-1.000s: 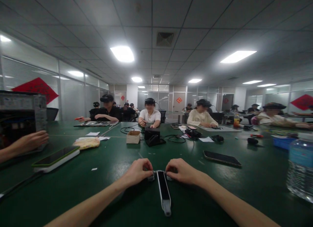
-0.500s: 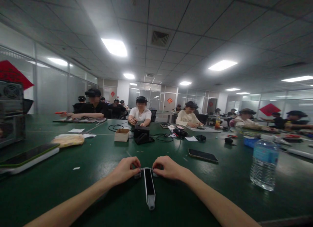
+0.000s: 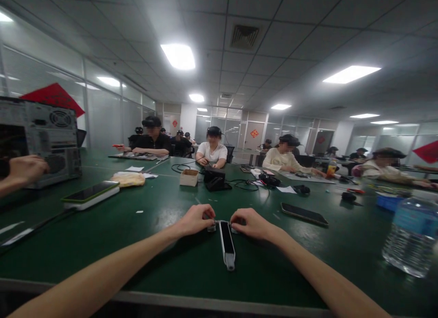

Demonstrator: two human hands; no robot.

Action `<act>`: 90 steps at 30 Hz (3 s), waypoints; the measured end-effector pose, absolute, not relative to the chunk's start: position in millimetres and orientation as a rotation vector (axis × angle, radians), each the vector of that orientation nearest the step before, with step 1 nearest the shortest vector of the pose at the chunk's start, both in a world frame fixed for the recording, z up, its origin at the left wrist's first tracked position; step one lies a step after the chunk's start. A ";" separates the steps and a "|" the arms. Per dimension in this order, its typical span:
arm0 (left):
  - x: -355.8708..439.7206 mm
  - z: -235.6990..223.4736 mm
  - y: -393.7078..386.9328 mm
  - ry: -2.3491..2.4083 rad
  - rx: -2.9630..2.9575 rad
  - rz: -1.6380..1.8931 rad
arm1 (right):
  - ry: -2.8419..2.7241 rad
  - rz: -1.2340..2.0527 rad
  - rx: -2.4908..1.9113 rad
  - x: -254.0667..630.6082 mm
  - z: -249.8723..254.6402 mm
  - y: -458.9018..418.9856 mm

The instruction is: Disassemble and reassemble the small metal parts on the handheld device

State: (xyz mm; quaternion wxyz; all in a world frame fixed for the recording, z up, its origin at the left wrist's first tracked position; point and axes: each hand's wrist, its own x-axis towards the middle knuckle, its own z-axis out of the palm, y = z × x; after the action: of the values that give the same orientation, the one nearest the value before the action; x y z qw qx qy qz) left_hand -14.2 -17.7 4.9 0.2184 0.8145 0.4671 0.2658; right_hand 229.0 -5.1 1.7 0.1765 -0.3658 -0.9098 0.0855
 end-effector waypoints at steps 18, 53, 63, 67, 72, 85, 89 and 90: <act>-12.4 4.6 -18.4 1.269 2.236 0.758 | -2.578 0.221 -1.042 228.5 1.2 -3.5; -11.4 1.0 -16.5 1.259 2.257 0.800 | -2.566 0.253 -1.033 229.5 -0.7 -2.8; -10.4 -1.8 -14.2 1.195 2.166 0.869 | -2.567 0.240 -1.005 230.1 -1.4 -1.6; -10.8 -3.0 -13.1 1.150 2.147 0.900 | -2.563 0.249 -1.019 230.2 -2.8 -0.5; -10.7 -4.2 -12.8 1.125 2.142 0.911 | -2.565 0.243 -1.019 230.4 -2.7 -0.3; -8.4 -5.1 -13.4 1.120 2.202 0.965 | -2.569 0.234 -1.022 230.5 -0.9 -2.5; -8.9 -5.4 -12.4 1.159 2.186 0.928 | -2.589 0.235 -1.037 229.6 2.8 -5.2; -9.1 -6.0 -11.7 1.172 2.186 0.921 | -2.591 0.234 -1.038 229.6 3.0 -5.2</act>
State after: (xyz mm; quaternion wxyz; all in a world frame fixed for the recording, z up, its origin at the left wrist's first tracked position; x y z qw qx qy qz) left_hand -9.1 -11.7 -6.0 0.2456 0.8009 0.4293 0.3375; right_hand 229.6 -5.2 3.0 0.1695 -0.3653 -0.9116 0.0825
